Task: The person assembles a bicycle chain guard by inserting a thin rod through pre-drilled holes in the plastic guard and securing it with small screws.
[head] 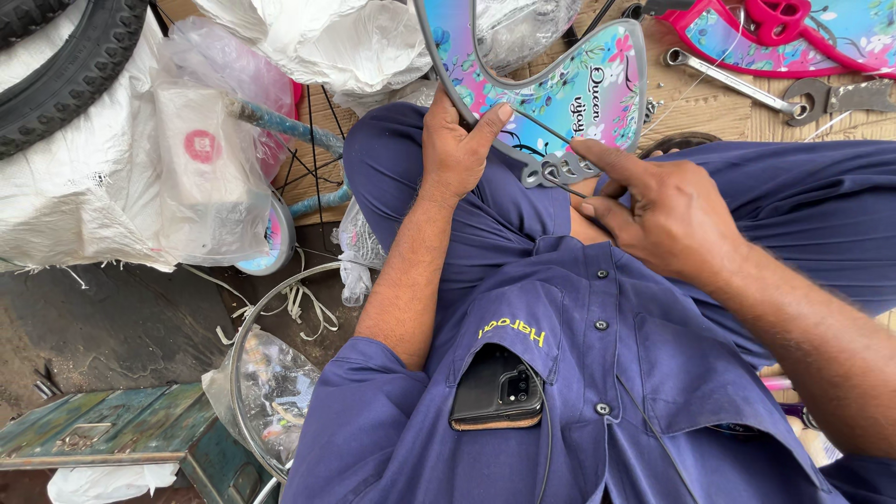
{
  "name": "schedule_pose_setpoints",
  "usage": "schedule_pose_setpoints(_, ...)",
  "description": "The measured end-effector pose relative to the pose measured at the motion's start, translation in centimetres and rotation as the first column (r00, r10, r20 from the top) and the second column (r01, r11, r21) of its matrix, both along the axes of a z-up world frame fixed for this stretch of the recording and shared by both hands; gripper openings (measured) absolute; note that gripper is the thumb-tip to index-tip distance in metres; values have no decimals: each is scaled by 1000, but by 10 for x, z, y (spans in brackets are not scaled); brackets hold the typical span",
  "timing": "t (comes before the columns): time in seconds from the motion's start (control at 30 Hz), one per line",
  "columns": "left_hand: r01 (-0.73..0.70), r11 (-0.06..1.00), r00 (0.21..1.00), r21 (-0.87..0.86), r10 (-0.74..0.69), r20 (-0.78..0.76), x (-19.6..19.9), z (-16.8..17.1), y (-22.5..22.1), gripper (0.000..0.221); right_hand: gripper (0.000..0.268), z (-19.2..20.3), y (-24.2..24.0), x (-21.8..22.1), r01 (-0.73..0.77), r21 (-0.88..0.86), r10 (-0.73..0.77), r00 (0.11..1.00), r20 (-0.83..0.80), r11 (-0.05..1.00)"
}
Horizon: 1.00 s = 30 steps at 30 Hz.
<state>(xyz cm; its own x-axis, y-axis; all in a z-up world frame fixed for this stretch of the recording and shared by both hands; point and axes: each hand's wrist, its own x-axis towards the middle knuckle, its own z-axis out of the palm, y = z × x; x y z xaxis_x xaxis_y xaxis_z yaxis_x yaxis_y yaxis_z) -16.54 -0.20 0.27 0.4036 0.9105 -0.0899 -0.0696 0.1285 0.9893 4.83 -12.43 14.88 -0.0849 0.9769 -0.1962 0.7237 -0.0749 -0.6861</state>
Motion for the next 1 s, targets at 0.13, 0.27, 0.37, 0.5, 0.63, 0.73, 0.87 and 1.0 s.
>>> schedule_pose_setpoints(0.13, -68, 990, 997, 122, 70, -15, 2, -1, -2, 53, 56, -11, 0, -13, -4, 93, -1, 998, 59, 996)
schedule_pose_setpoints(0.27, -81, 992, 993, 100, 89, -75, 2, -6, -1, 45, 55, -13, 3, -19, -16, 65, 12, 998, 63, 998)
schedule_pose_setpoints(0.37, -87, 987, 990, 137, 101, -100, 2, -6, -3, 42, 58, -13, 5, -21, -23, 48, 19, 997, 81, 999)
schedule_pose_setpoints(0.5, -87, 988, 992, 126, 98, -82, 2, -6, -1, 41, 57, -15, 7, -22, -35, 75, 28, 996, 89, 997)
schedule_pose_setpoints(0.63, -86, 989, 991, 120, 97, -88, 1, -6, -3, 39, 57, -16, 8, -22, -58, 126, 46, 994, 97, 990)
schedule_pose_setpoints(0.73, -73, 987, 988, 145, 91, -121, 2, -4, -1, 37, 57, -15, 10, -25, -53, 110, 42, 994, 102, 993)
schedule_pose_setpoints(0.87, -23, 991, 979, 135, 50, -197, 0, 6, -4, 35, 55, -13, 11, -40, 19, 69, -25, 996, 86, 997)
schedule_pose_setpoints(1.0, 9, 966, 986, 260, 35, -164, -3, 12, -2, 33, 59, -11, 20, -46, 131, -118, -141, 986, -87, 984)
